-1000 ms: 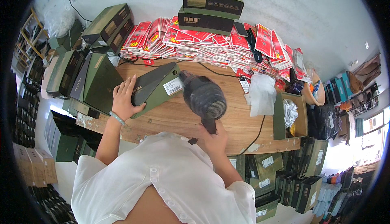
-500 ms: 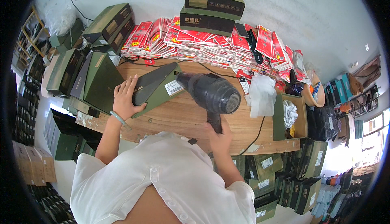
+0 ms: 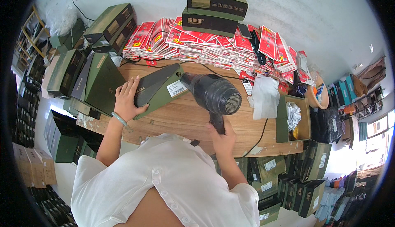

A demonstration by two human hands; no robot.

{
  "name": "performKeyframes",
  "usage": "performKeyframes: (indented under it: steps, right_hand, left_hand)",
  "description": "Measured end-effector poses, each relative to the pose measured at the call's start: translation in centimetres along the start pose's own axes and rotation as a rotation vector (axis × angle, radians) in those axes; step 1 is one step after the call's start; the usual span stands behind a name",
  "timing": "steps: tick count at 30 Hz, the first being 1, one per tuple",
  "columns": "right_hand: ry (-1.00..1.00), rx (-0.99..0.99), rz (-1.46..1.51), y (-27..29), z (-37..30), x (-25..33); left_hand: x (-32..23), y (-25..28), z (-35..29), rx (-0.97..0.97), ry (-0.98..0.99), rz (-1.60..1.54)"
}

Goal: The person packs shoes into green cardboard boxes, places tissue paper and red cards inside, closes the boxes, and uses a heat gun to apply labels. The packed boxes are then stacked on the floor.

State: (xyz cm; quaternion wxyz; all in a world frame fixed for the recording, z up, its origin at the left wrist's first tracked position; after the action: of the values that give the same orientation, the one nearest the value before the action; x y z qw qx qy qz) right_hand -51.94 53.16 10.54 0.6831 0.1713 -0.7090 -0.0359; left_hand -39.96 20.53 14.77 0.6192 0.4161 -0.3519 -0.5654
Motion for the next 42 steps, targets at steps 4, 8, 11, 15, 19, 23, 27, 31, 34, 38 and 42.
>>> performKeyframes:
  steps: [4,8,11,15,19,23,27,31,34,38,42]
  right_hand:
    - [-0.134,0.137,0.062,-0.9,0.1,-1.7]
    - [0.181,0.032,0.006,-1.1,-0.8,1.1]
    - [0.016,0.095,-0.017,-1.6,-0.8,-0.5]
    - [0.085,0.082,-0.103,-1.8,-1.4,0.7]
    - [0.064,0.102,-0.095,-2.2,-2.0,0.8]
    - [0.056,0.1,0.017,-1.7,-2.3,0.4]
    - [-0.048,0.113,0.081,-1.2,-1.9,-2.0]
    - [-0.089,0.077,-0.088,-0.4,-2.6,-1.3]
    - [-0.03,0.09,-0.07,-0.4,-2.5,-1.9]
    - [-0.102,0.078,-0.043,-0.4,-2.8,-2.0]
    - [-0.11,0.076,0.024,-0.3,-2.7,-1.7]
  left_hand:
    - [0.1,0.0,0.0,-0.01,0.002,-0.005]
    - [0.3,-0.2,0.1,-0.005,0.001,-0.01]
    - [0.3,-0.1,0.0,-0.002,0.008,-0.013]
    - [0.2,-0.1,0.0,-0.004,0.006,-0.004]
    - [0.2,0.1,0.0,-0.02,0.003,-0.021]
    - [0.6,-0.3,-0.1,-0.015,0.021,-0.076]
    - [1.0,-0.3,0.1,-0.02,0.02,-0.052]
    - [1.2,-0.6,0.3,-0.014,0.022,-0.046]
    - [1.2,-0.5,0.3,-0.018,0.019,-0.045]
    - [1.2,-0.3,0.7,0.001,0.031,-0.042]
    - [1.3,-0.3,0.4,-0.018,0.025,-0.055]
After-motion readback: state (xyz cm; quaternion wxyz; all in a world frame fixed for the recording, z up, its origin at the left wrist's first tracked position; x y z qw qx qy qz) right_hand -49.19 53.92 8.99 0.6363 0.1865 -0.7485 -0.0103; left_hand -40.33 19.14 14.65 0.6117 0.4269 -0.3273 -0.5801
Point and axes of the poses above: each hand's wrist, its own z-axis towards the middle knuckle, its own y-axis out of the back of the hand, x = y × z, the point moved 10 cm from there along z, towards the middle knuckle, and after that the axes turned 11 degrees about -y, right-handed, at the moved point
